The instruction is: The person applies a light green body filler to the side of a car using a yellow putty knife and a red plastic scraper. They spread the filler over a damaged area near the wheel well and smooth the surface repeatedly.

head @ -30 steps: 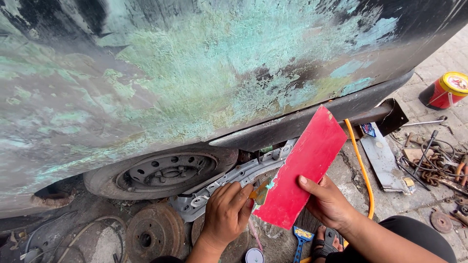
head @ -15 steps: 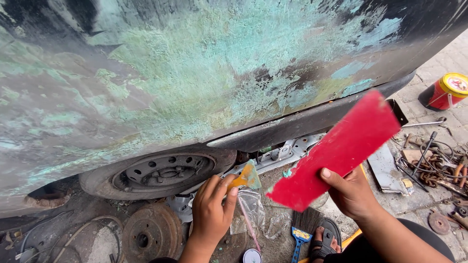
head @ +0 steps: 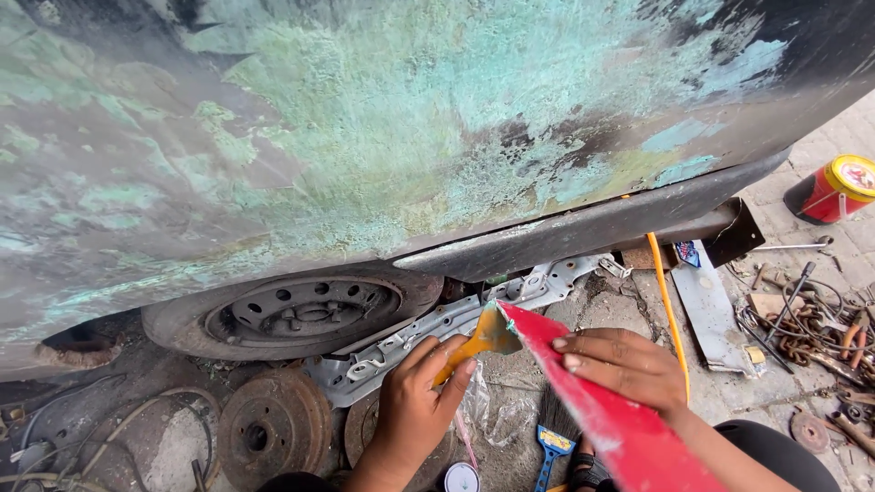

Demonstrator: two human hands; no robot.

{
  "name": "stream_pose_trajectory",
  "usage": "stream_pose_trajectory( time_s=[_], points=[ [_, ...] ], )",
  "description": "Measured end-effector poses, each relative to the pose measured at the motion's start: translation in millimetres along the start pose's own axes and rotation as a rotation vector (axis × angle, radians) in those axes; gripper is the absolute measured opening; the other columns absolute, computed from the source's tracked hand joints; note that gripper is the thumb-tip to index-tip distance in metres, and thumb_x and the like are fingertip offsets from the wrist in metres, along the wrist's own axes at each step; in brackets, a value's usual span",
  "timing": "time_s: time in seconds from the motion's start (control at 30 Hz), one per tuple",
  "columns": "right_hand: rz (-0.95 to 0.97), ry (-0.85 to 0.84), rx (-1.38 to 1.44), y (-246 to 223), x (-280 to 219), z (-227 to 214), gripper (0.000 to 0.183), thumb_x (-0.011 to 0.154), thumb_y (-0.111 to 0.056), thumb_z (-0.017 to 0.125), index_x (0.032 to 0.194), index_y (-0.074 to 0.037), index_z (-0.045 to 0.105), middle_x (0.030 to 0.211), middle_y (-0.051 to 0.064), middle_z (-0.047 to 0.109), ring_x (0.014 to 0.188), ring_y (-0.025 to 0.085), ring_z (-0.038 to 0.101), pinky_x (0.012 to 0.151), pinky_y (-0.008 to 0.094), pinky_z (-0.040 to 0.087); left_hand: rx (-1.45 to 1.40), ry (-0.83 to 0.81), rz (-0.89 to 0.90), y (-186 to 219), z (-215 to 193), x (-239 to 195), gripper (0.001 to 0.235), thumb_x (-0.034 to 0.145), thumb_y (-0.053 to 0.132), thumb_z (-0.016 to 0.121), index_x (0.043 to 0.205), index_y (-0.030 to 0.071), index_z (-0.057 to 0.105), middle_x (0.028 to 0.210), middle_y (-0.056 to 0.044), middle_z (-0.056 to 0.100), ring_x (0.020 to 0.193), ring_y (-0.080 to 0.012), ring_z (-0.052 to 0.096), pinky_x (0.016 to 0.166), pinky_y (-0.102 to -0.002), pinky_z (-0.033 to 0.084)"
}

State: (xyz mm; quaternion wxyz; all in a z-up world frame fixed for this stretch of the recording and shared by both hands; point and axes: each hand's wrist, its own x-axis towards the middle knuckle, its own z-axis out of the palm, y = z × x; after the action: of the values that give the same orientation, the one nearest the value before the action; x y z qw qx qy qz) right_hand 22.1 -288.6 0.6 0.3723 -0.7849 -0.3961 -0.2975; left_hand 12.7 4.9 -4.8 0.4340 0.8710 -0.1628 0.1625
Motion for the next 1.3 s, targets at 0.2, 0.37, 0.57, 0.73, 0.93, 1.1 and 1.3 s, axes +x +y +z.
stream_pose_trajectory(
  time_s=[0.2,0.37,0.57,0.73,0.93,1.1,1.3],
  points=[
    [-0.104,-0.097,-0.102,-38,52,-5,0.034,0.105,-0.022,0.044,0.114,-0.011,0.075,0.119,0.009,0.076,0.104,0.027,0.076,0.093,0.036,0.061,-0.122,0.039,0.048,11,-5,3,0.037,0.101,0.031,0.058,0.117,0.0,0.07,0.101,-0.013,0.075,0.09,-0.0287,0.074,0.076,-0.036,0.06],
    [-0.106,-0.143,-0.123,-38,52,-7,0.037,0.107,-0.023,0.04,0.117,-0.013,0.074,0.123,0.008,0.075,0.11,0.028,0.074,0.096,0.038,0.058,-0.13,0.076,0.041,7,2,-4,0.038,0.102,0.033,0.057,0.117,0.0,0.071,0.102,-0.014,0.075,0.093,-0.0295,0.074,0.079,-0.038,0.06],
    [-0.099,-0.14,-0.11,-42,55,-10,0.036,0.106,-0.023,0.041,0.116,-0.012,0.074,0.123,0.01,0.075,0.114,0.03,0.074,0.098,0.038,0.058,-0.194,0.154,0.059,7,11,-10,0.035,0.101,0.031,0.058,0.116,0.001,0.07,0.102,-0.014,0.073,0.091,-0.0287,0.074,0.08,-0.037,0.059],
    [-0.102,-0.125,-0.145,-43,56,-11,0.033,0.105,-0.022,0.044,0.117,-0.014,0.074,0.122,0.007,0.075,0.113,0.029,0.074,0.098,0.037,0.058,-0.214,0.164,0.087,12,10,-10,0.032,0.101,0.026,0.059,0.115,-0.001,0.069,0.097,-0.014,0.073,0.086,-0.0262,0.074,0.072,-0.035,0.062],
    [-0.038,-0.072,-0.115,-32,52,-13,0.038,0.104,-0.03,0.044,0.115,-0.01,0.074,0.12,0.009,0.076,0.11,0.027,0.075,0.1,0.038,0.059,-0.142,0.206,0.209,11,9,-10,0.033,0.101,0.03,0.06,0.112,0.001,0.071,0.092,-0.013,0.072,0.079,-0.0287,0.072,0.067,-0.038,0.058],
    [0.133,-0.085,-0.081,-9,31,-17,0.038,0.102,-0.032,0.052,0.128,-0.011,0.069,0.128,0.008,0.073,0.114,0.025,0.072,0.103,0.04,0.057,-0.187,0.214,0.159,17,8,-9,0.032,0.101,0.031,0.06,0.109,0.001,0.069,0.091,-0.012,0.073,0.078,-0.027,0.073,0.067,-0.036,0.058],
    [0.151,0.008,-0.125,13,15,-14,0.035,0.1,-0.035,0.057,0.13,-0.021,0.069,0.123,0.003,0.077,0.105,0.02,0.078,0.087,0.034,0.062,-0.19,0.17,-0.038,15,3,-6,0.023,0.099,0.032,0.06,0.102,0.011,0.068,0.061,0.002,0.061,0.049,-0.0099,0.051,0.043,-0.03,0.038]
  ],
)
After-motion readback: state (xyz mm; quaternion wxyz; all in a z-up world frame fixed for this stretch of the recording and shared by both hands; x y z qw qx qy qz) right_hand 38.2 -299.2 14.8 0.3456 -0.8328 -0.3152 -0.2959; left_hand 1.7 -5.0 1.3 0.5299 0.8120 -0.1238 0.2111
